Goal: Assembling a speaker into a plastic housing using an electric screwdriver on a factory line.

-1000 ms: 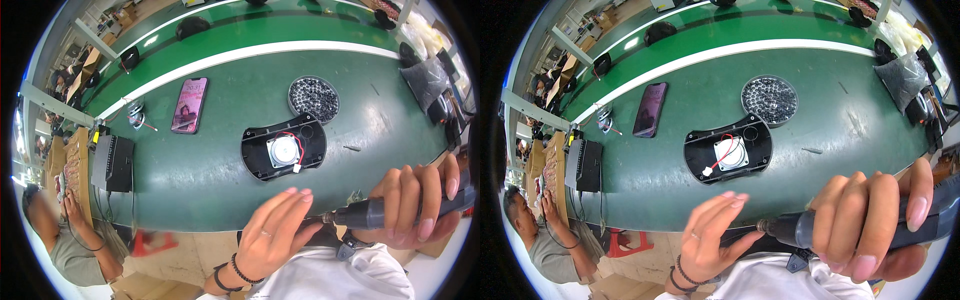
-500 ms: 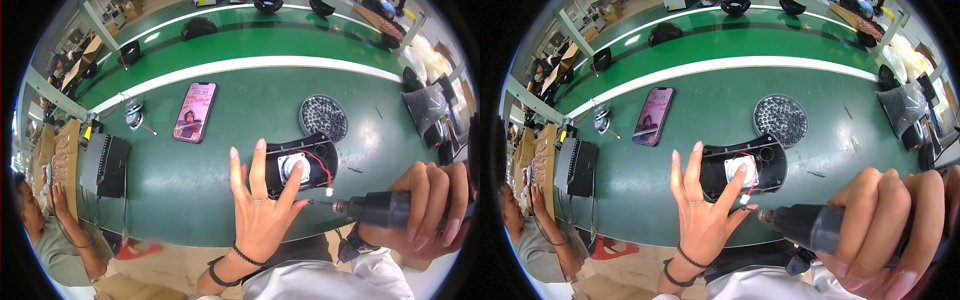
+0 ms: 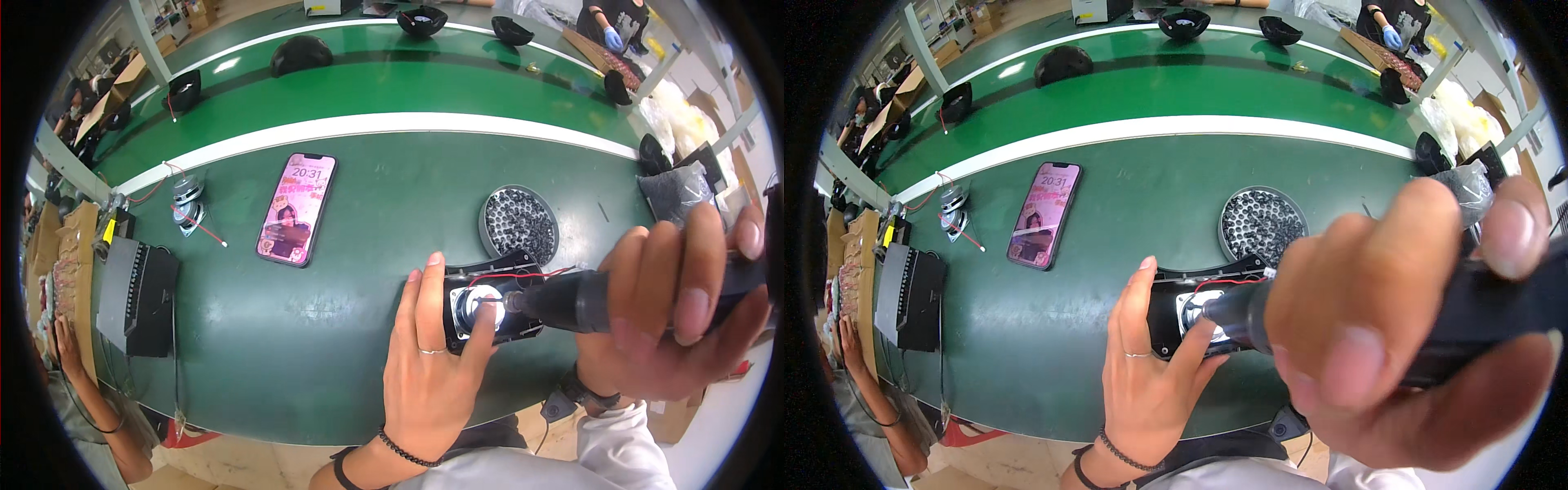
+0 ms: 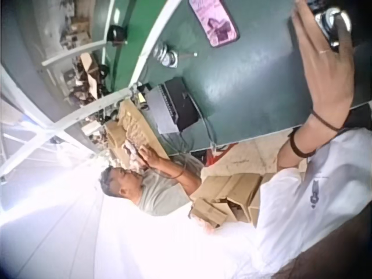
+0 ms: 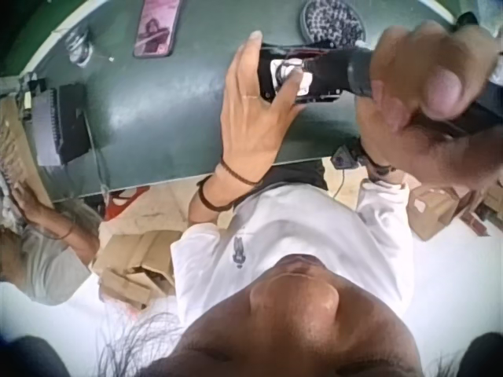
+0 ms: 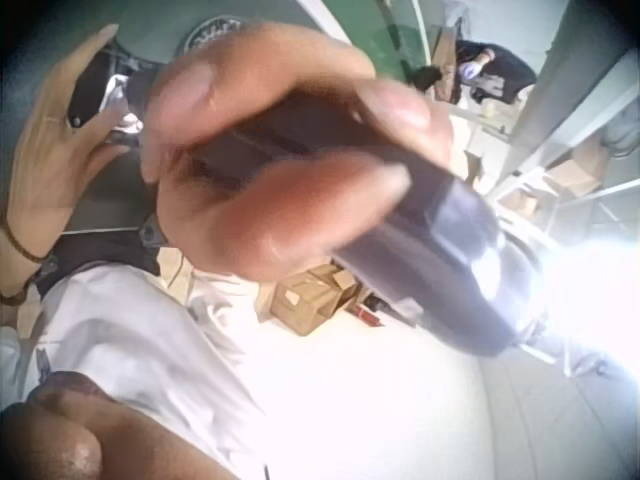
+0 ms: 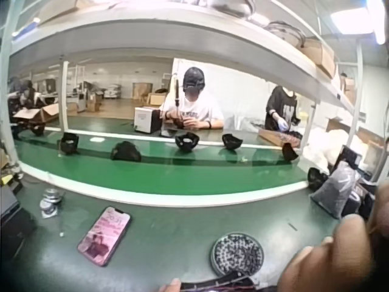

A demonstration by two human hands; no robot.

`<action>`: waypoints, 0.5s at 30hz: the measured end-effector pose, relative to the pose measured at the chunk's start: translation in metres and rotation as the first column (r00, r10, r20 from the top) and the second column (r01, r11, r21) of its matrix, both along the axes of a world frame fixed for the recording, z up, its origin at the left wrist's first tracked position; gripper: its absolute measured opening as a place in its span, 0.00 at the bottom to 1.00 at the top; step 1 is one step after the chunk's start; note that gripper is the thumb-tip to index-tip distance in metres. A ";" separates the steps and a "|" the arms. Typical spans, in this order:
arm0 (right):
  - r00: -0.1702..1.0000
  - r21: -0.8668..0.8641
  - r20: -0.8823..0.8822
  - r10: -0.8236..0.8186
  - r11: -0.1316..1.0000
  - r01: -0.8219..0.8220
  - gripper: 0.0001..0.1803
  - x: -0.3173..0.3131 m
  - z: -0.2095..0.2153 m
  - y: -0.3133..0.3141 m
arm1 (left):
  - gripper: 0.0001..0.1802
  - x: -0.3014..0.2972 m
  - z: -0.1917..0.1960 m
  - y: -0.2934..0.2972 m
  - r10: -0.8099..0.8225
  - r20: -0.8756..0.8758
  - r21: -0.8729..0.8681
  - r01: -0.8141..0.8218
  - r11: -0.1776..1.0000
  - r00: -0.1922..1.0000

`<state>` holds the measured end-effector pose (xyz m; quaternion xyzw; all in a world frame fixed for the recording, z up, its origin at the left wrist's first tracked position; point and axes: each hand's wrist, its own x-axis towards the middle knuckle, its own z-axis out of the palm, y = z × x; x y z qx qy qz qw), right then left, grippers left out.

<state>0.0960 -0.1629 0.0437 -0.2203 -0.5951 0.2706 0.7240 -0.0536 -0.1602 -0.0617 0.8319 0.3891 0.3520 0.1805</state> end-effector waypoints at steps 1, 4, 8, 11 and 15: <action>0.997 -0.013 0.076 0.034 0.999 -0.034 0.15 0.004 0.000 0.004 | 0.29 -0.001 0.000 0.000 -0.006 -0.002 -0.006 0.006 1.000 1.000; 0.995 0.010 0.082 0.057 0.998 -0.058 0.16 0.001 -0.011 0.015 | 0.29 0.000 0.001 0.001 -0.011 -0.020 -0.007 0.011 1.000 1.000; 0.999 -0.013 0.039 0.015 1.000 -0.014 0.15 -0.004 -0.021 0.018 | 0.13 0.000 0.002 0.005 0.026 -0.058 0.083 -0.021 0.996 0.998; 0.999 -0.033 0.037 0.019 0.999 -0.018 0.15 -0.005 -0.027 0.022 | 0.13 0.000 0.000 0.005 0.048 -0.054 0.105 -0.042 0.994 0.997; 0.988 -0.088 0.086 -0.126 0.987 0.134 0.15 -0.011 -0.034 0.019 | 0.13 0.001 0.000 0.004 0.053 -0.050 0.089 -0.048 0.995 0.997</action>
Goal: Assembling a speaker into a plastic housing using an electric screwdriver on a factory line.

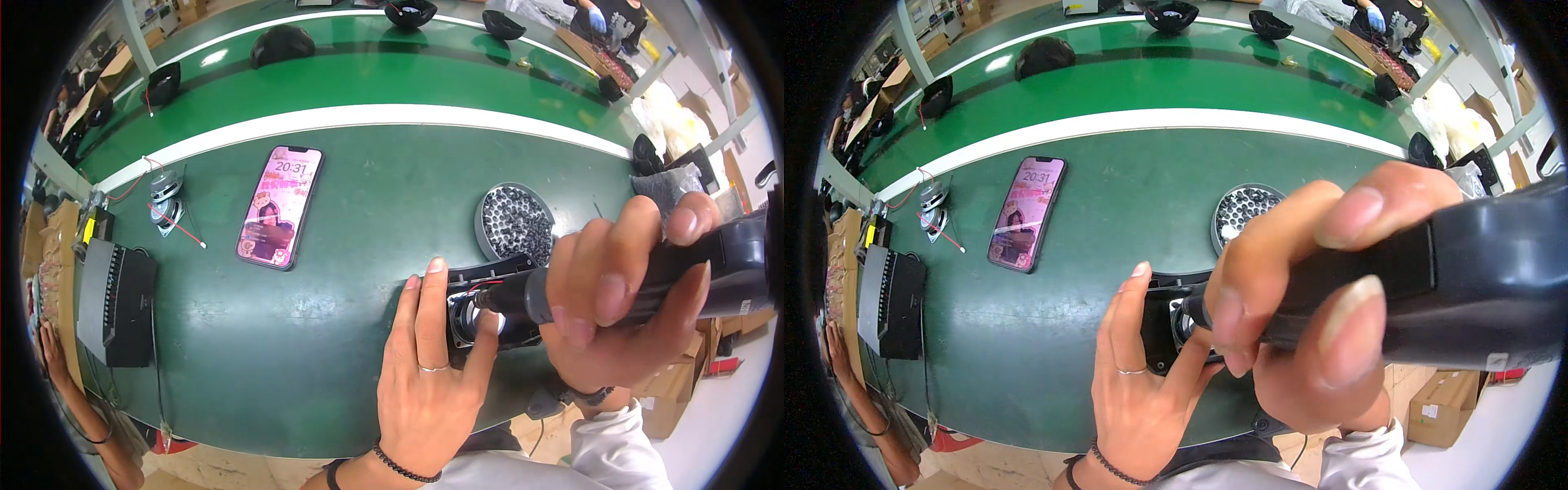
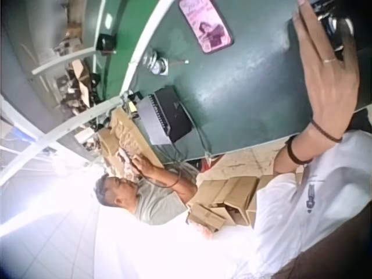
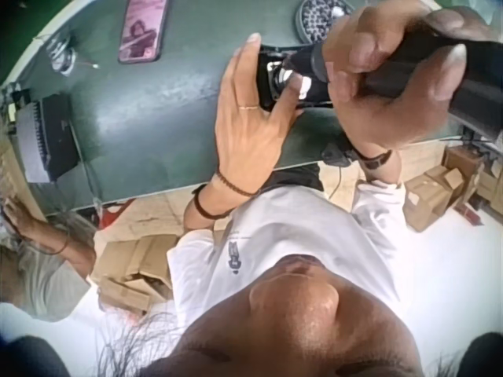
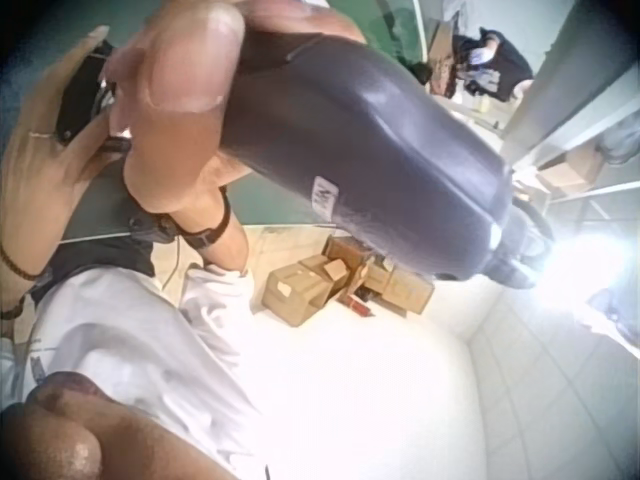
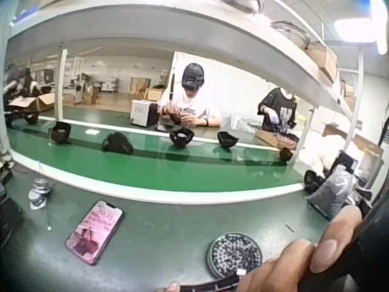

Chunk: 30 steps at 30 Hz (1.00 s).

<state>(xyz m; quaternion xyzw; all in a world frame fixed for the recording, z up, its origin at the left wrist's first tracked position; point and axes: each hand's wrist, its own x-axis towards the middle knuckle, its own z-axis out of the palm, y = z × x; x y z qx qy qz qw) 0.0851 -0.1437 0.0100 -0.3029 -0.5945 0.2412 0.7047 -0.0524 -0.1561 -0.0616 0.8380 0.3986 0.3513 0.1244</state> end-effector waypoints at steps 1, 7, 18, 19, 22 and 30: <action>1.000 -0.017 0.000 -0.024 1.000 0.024 0.15 -0.001 0.000 -0.001 | 0.13 0.001 -0.001 0.000 0.011 0.022 0.009 -0.011 1.000 1.000; 0.999 -0.040 0.010 -0.041 0.998 0.041 0.15 0.001 -0.001 -0.001 | 0.13 0.001 -0.001 0.000 0.010 0.054 -0.001 -0.010 1.000 0.998; 0.999 -0.054 0.040 0.003 0.999 -0.001 0.14 0.004 0.000 -0.004 | 0.10 0.002 -0.002 -0.001 0.006 0.053 0.016 -0.007 1.000 0.999; 0.998 -0.102 0.061 -0.012 0.995 0.018 0.14 0.004 0.002 -0.006 | 0.10 0.002 -0.002 -0.001 0.002 0.051 0.027 -0.003 1.000 0.999; 0.997 -0.052 -0.022 0.078 0.996 -0.079 0.14 0.006 -0.004 0.002 | 0.10 0.002 -0.001 -0.001 -0.007 0.033 0.030 0.006 1.000 0.999; 0.993 -0.210 0.112 0.036 0.978 -0.011 0.17 0.003 0.010 -0.007 | 0.11 0.001 -0.002 0.000 -0.028 0.041 0.024 0.027 0.999 0.999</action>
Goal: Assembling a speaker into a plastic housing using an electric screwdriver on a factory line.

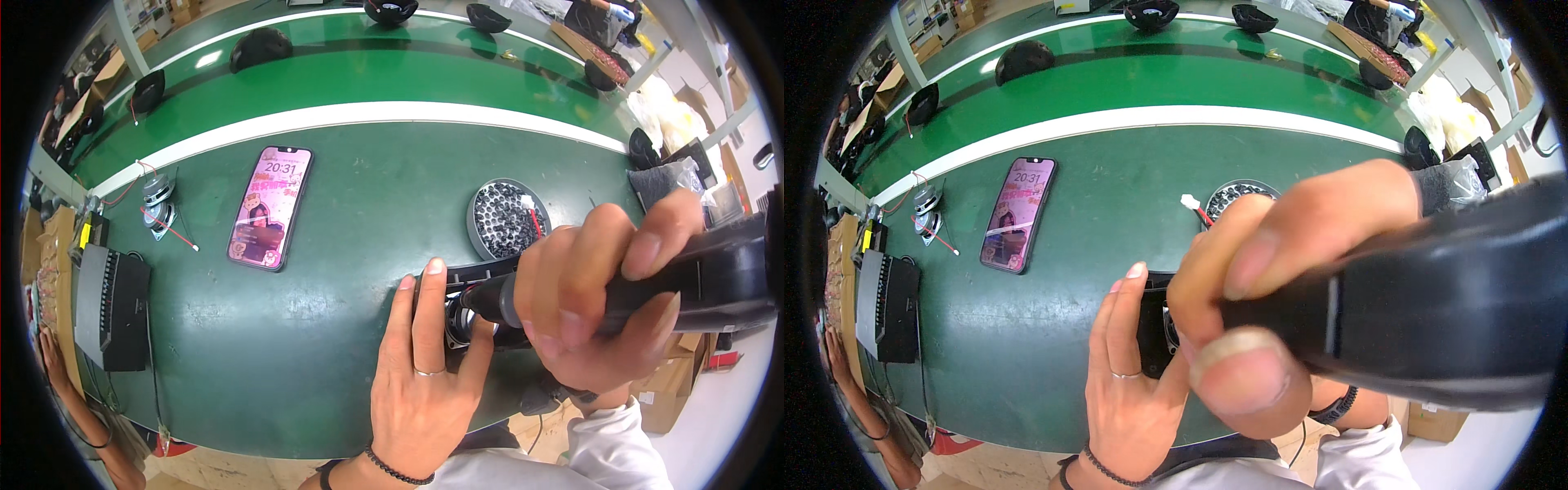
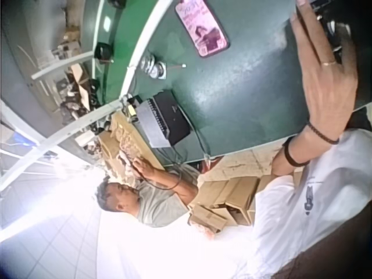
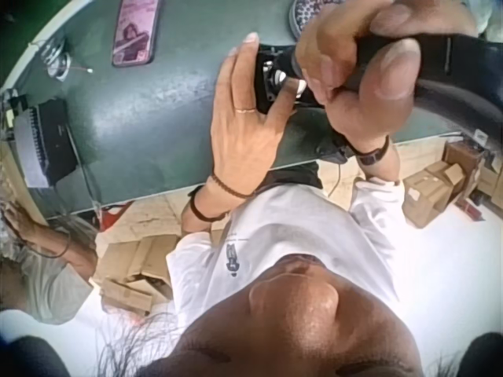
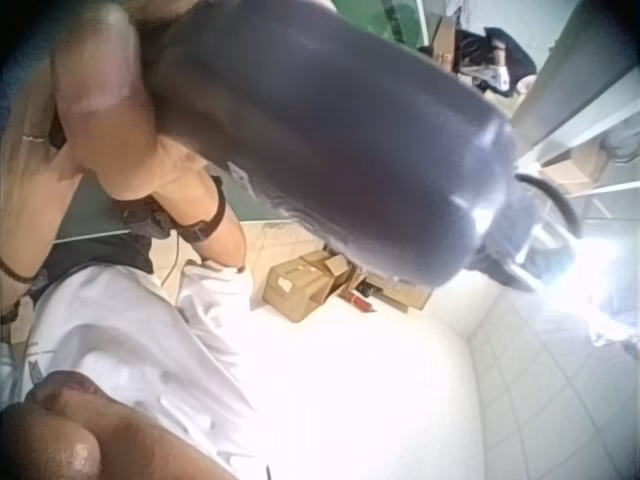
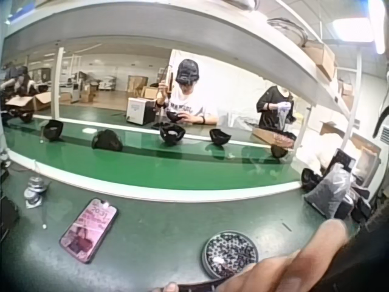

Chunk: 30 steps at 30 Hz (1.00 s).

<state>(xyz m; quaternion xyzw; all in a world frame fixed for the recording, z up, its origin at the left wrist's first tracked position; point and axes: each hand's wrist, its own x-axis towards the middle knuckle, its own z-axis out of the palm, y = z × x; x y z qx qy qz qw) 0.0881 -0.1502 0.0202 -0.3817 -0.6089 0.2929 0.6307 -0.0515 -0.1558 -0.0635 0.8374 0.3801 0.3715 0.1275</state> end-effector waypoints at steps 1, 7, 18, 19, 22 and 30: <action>1.000 -0.020 0.021 -0.006 1.000 0.007 0.17 -0.001 0.002 -0.001 | 0.11 0.000 0.000 0.000 -0.001 -0.020 0.013 0.001 1.000 1.000; 0.999 0.079 -0.018 0.039 0.996 -0.038 0.19 -0.003 -0.009 0.010 | 0.14 -0.005 0.002 -0.003 -0.016 -0.053 -0.017 0.015 1.000 0.998; 0.944 0.525 -0.268 0.194 0.851 -0.025 0.18 0.078 0.056 -0.022 | 0.33 -0.017 0.040 -0.006 -0.105 -0.153 -0.119 0.088 0.989 0.983; 0.952 0.546 -0.264 0.156 0.838 0.014 0.19 0.095 0.053 -0.024 | 0.32 -0.018 0.048 -0.003 -0.147 -0.172 -0.117 0.128 0.985 0.974; 0.929 0.520 -0.369 0.040 0.837 0.171 0.17 0.123 0.037 -0.025 | 0.17 -0.022 0.062 0.014 -0.147 -0.099 -0.121 0.134 0.984 0.984; 0.876 0.340 -0.470 -0.107 0.894 0.291 0.12 0.126 0.002 -0.009 | 0.06 0.046 0.063 0.123 -0.480 -0.179 -0.118 0.466 0.877 0.859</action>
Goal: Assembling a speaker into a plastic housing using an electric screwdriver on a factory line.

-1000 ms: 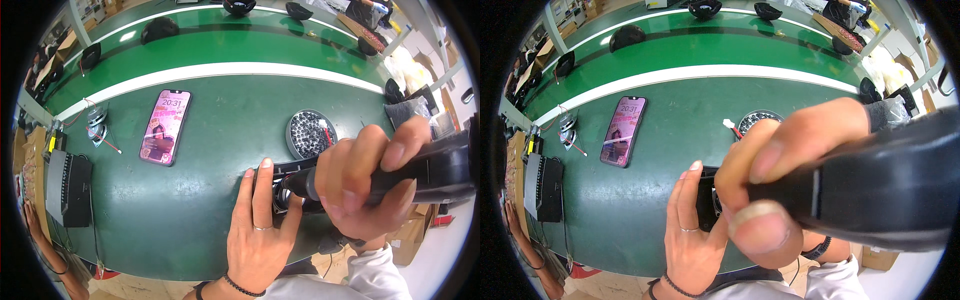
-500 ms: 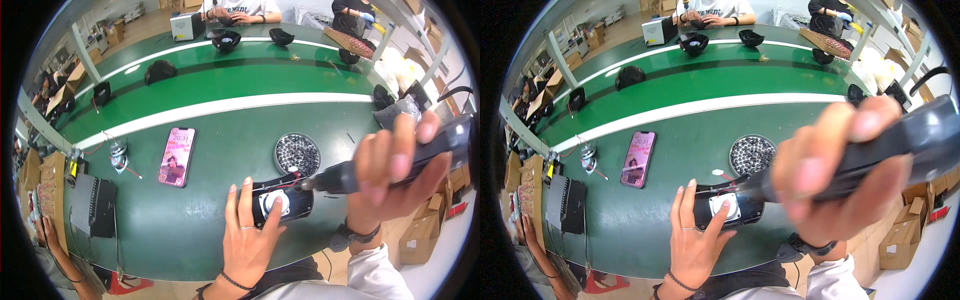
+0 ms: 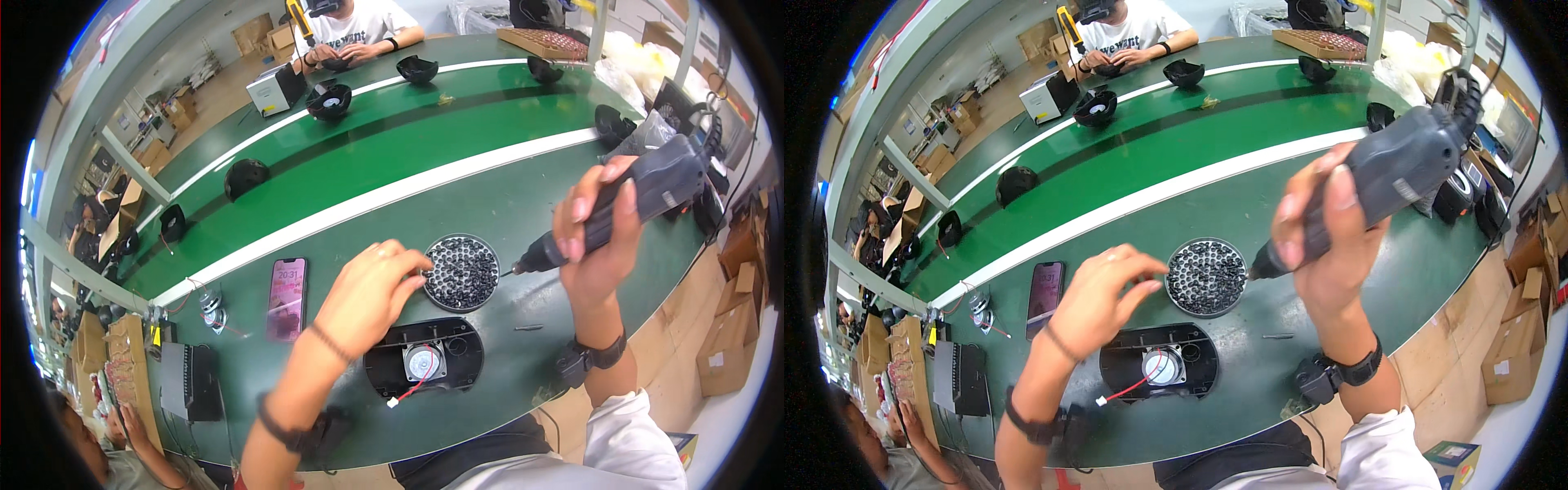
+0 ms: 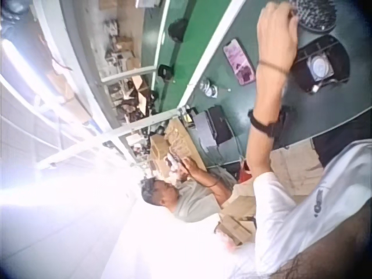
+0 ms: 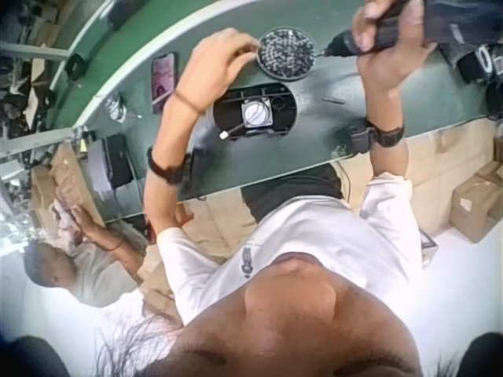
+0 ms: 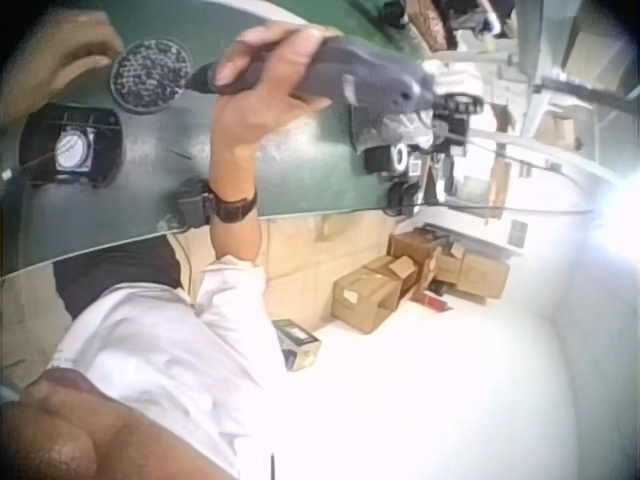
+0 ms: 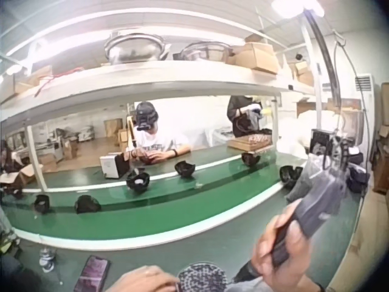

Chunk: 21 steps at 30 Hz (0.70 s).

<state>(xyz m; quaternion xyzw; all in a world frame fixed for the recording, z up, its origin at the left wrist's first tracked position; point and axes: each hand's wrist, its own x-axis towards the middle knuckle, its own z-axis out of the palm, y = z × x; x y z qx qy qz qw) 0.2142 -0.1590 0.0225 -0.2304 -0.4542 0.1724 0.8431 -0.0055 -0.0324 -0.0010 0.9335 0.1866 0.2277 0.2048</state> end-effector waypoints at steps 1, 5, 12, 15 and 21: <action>1.000 -0.012 0.011 -0.013 1.000 0.013 0.11 0.001 -0.004 0.000 | 0.07 0.018 -0.013 0.013 -0.076 -0.046 0.038 0.078 0.996 0.996; 0.998 0.017 -0.017 0.065 0.998 -0.065 0.10 -0.002 -0.006 -0.001 | 0.08 0.054 -0.029 0.034 -0.153 -0.224 0.088 0.177 0.980 0.962; 0.996 0.012 -0.034 0.077 0.997 -0.076 0.10 -0.006 -0.002 -0.005 | 0.07 0.060 -0.030 0.035 -0.138 -0.281 0.154 0.186 0.970 0.950; 0.998 0.020 -0.026 0.056 0.998 -0.055 0.10 -0.004 -0.002 -0.006 | 0.05 0.049 -0.017 0.032 -0.131 -0.071 0.030 0.134 0.991 0.989; 0.998 0.058 -0.062 0.028 0.998 -0.025 0.12 0.001 0.003 -0.026 | 0.05 -0.064 0.048 -0.056 0.345 0.272 -0.428 -0.208 0.880 0.899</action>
